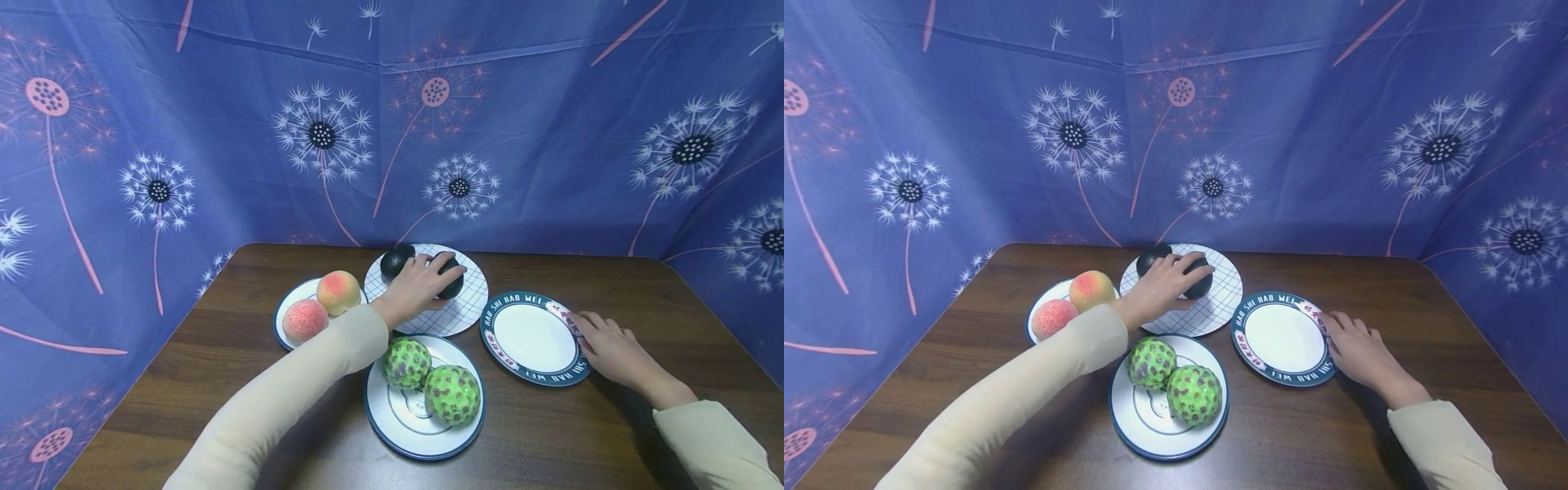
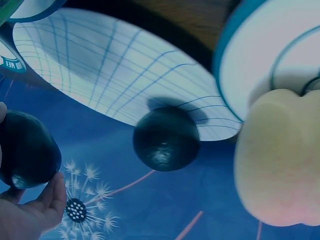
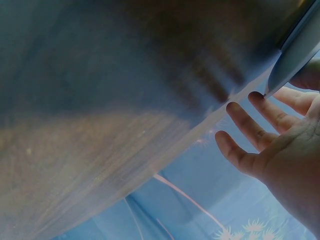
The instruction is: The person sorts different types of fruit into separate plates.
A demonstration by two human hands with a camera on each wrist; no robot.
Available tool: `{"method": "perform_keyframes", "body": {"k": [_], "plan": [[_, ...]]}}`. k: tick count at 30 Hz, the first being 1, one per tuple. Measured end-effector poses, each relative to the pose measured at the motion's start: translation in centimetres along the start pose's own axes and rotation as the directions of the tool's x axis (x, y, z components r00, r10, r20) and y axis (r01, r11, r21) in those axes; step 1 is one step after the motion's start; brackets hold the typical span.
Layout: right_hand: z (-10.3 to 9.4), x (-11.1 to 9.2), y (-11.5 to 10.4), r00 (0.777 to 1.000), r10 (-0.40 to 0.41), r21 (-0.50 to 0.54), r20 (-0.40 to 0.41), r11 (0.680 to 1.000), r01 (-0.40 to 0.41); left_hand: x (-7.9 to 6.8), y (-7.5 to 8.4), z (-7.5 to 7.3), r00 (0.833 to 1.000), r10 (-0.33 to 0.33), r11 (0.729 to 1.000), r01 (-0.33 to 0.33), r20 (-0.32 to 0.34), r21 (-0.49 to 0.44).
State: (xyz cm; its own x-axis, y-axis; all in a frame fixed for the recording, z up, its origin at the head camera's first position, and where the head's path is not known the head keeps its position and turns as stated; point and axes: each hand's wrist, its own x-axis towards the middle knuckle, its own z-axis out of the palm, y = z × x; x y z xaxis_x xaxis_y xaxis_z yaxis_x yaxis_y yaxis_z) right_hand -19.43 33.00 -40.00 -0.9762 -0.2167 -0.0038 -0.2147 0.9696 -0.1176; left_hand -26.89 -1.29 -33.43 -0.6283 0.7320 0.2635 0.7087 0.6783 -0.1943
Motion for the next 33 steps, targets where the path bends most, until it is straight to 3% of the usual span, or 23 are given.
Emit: {"method": "perform_keyframes", "body": {"k": [10,17,33], "plan": [[0.1,0.1,0.1,1.000,-0.002,0.010,0.007,1.000,0.002,2.2,1.7,-0.3,0.998,0.050,0.998,-0.051,0.032,0.043],[0.1,0.2,0.2,1.000,-0.006,0.011,0.006,1.000,0.006,3.4,2.8,-0.7,0.994,0.062,0.997,-0.067,0.089,0.048],[0.1,0.2,0.2,1.000,-0.008,0.015,0.003,1.000,0.008,6.3,5.7,-0.1,0.976,0.079,0.993,-0.094,0.201,0.065]]}}
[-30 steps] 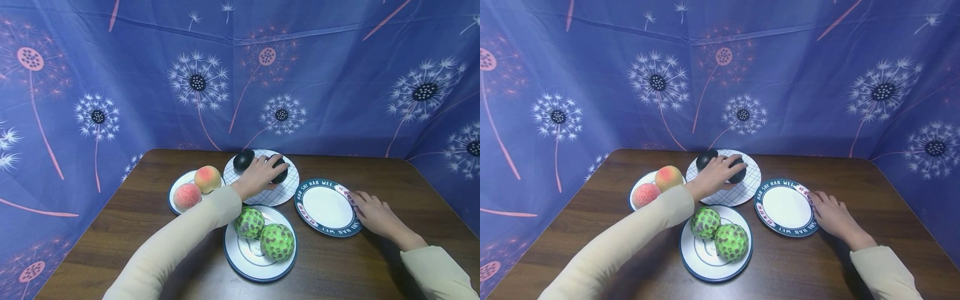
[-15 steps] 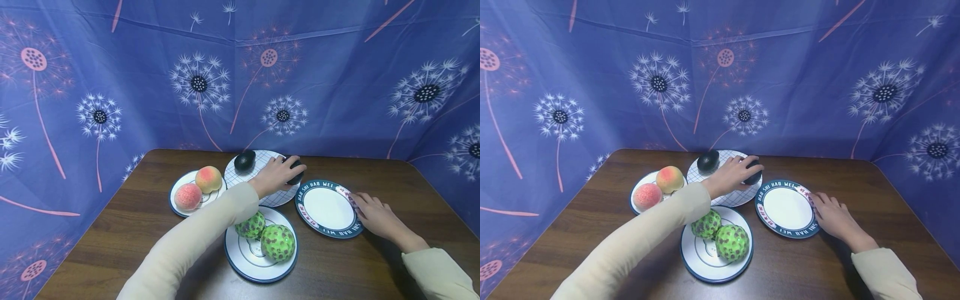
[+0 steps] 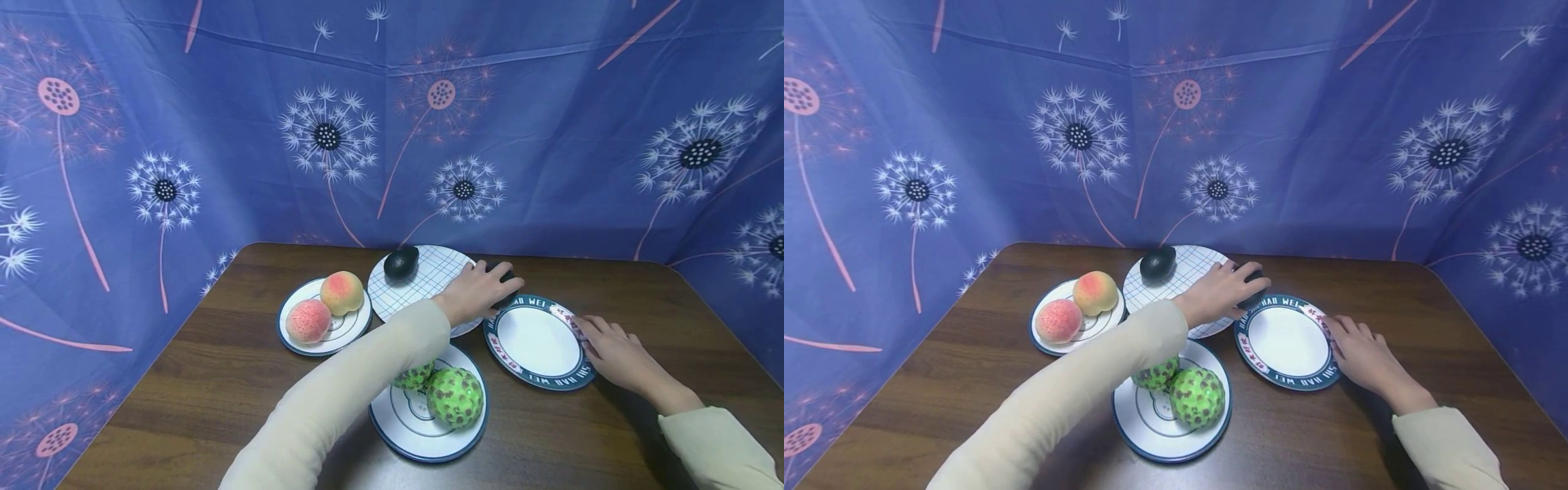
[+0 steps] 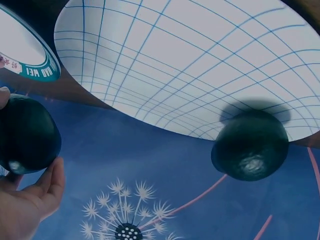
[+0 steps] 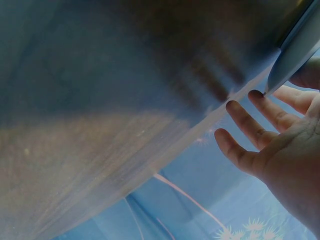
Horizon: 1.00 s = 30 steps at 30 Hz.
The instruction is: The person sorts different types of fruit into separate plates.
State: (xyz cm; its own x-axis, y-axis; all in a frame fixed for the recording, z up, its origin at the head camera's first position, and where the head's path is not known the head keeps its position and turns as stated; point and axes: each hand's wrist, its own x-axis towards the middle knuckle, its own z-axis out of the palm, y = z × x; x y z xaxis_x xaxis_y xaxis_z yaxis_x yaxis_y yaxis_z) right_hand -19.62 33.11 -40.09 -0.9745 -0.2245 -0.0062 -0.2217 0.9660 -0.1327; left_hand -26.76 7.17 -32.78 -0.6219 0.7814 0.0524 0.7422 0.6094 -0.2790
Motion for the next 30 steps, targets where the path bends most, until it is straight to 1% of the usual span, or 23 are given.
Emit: {"method": "perform_keyframes", "body": {"k": [8,16,25,30], "plan": [[0.0,-0.1,0.0,1.000,-0.002,0.001,-0.001,1.000,0.002,1.0,1.1,-0.2,0.997,0.018,1.000,-0.018,0.081,-0.009],[0.1,0.0,0.0,1.000,0.000,-0.003,0.001,1.000,0.000,1.7,1.9,-0.4,0.985,0.069,0.998,-0.070,0.159,-0.001],[0.0,0.1,0.1,1.000,0.003,-0.007,0.019,1.000,-0.003,2.2,2.7,-0.2,0.971,0.124,0.989,-0.138,0.207,0.056],[0.0,0.2,0.1,1.000,0.004,-0.005,0.023,1.000,-0.004,2.3,2.8,0.1,0.963,0.134,0.987,-0.152,0.236,0.060]]}}
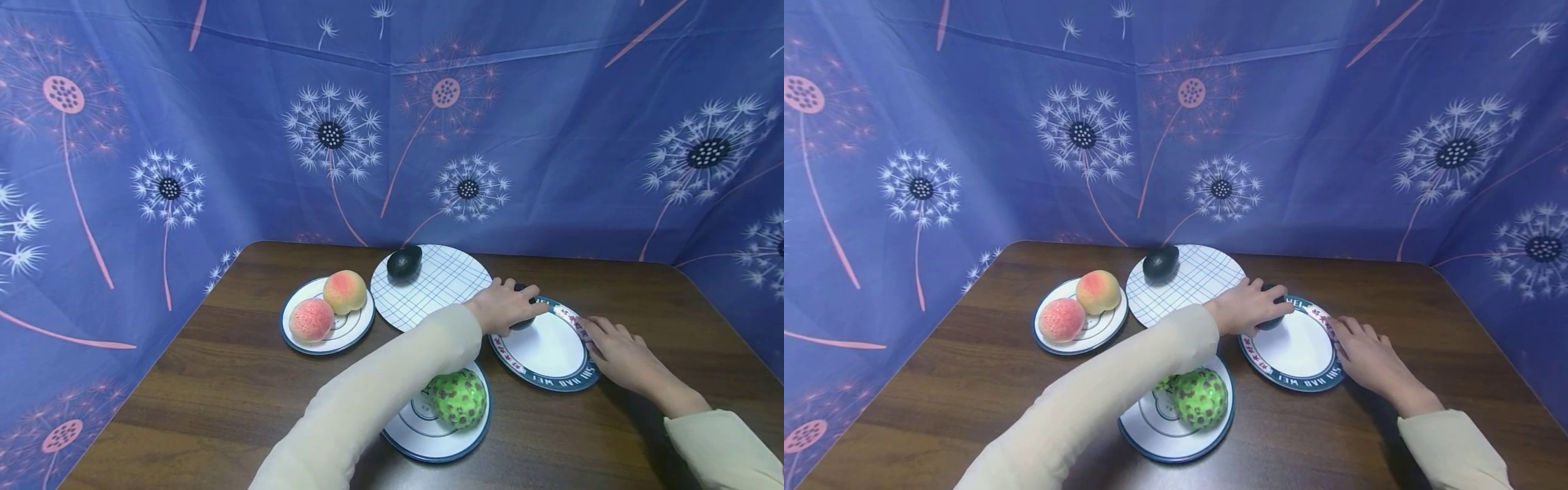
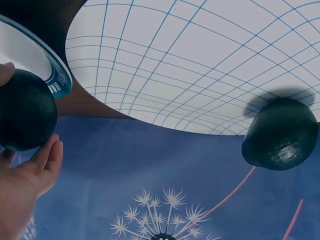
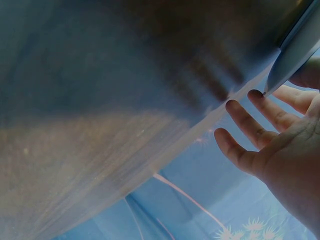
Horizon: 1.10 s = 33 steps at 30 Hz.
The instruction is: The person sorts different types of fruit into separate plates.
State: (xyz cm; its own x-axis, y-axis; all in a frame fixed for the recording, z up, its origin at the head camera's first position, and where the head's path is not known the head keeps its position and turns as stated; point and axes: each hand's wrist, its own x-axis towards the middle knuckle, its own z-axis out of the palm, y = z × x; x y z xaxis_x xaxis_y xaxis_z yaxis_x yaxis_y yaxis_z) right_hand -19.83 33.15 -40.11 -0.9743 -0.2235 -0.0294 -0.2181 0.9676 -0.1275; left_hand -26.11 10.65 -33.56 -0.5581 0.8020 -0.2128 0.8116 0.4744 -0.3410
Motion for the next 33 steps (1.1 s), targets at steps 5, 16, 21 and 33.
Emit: {"method": "perform_keyframes", "body": {"k": [5,16,21,33], "plan": [[0.12,-0.09,0.16,1.000,-0.010,-0.013,-0.012,1.000,0.009,0.21,0.07,0.24,0.999,0.012,1.000,-0.012,0.038,-0.009],[0.27,-0.17,0.11,0.999,-0.016,-0.010,-0.032,1.000,0.016,0.26,0.47,0.51,0.996,0.037,0.998,-0.041,0.079,0.049],[0.21,-0.22,0.07,0.999,-0.021,-0.009,-0.033,1.000,0.021,0.14,0.53,0.56,0.995,0.038,0.996,-0.045,0.087,0.077],[0.09,-0.24,-0.01,0.999,-0.018,0.000,-0.036,1.000,0.018,0.04,0.11,0.51,0.994,0.042,0.999,-0.045,0.096,0.027]]}}
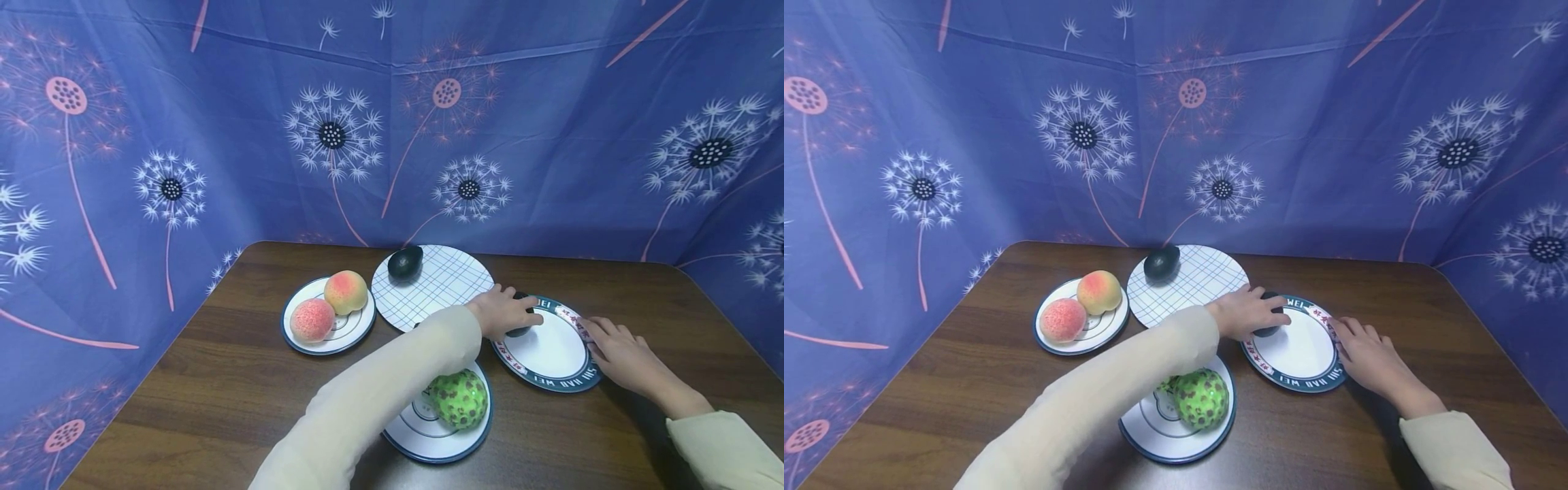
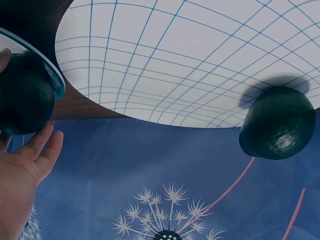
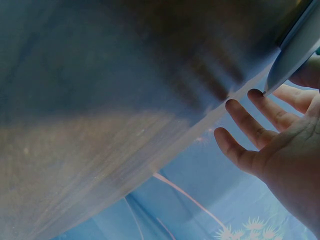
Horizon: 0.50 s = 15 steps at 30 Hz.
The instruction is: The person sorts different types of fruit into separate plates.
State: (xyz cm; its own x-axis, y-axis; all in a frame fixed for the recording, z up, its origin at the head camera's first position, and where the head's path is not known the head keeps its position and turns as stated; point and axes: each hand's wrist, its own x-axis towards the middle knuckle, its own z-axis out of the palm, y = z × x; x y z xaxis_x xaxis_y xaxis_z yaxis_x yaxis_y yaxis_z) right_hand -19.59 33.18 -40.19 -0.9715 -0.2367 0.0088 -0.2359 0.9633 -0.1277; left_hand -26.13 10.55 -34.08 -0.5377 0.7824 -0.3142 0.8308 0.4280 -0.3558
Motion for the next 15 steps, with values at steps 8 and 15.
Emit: {"method": "perform_keyframes", "body": {"k": [8,15], "plan": [[0.05,0.04,0.01,1.000,-0.005,-0.007,-0.006,1.000,0.005,-0.19,-0.25,-0.02,1.000,0.004,1.000,-0.004,0.013,0.003],[0.14,0.09,0.12,1.000,-0.008,-0.015,-0.009,1.000,0.008,-0.27,-0.15,0.01,1.000,0.005,1.000,-0.005,-0.013,0.023]]}}
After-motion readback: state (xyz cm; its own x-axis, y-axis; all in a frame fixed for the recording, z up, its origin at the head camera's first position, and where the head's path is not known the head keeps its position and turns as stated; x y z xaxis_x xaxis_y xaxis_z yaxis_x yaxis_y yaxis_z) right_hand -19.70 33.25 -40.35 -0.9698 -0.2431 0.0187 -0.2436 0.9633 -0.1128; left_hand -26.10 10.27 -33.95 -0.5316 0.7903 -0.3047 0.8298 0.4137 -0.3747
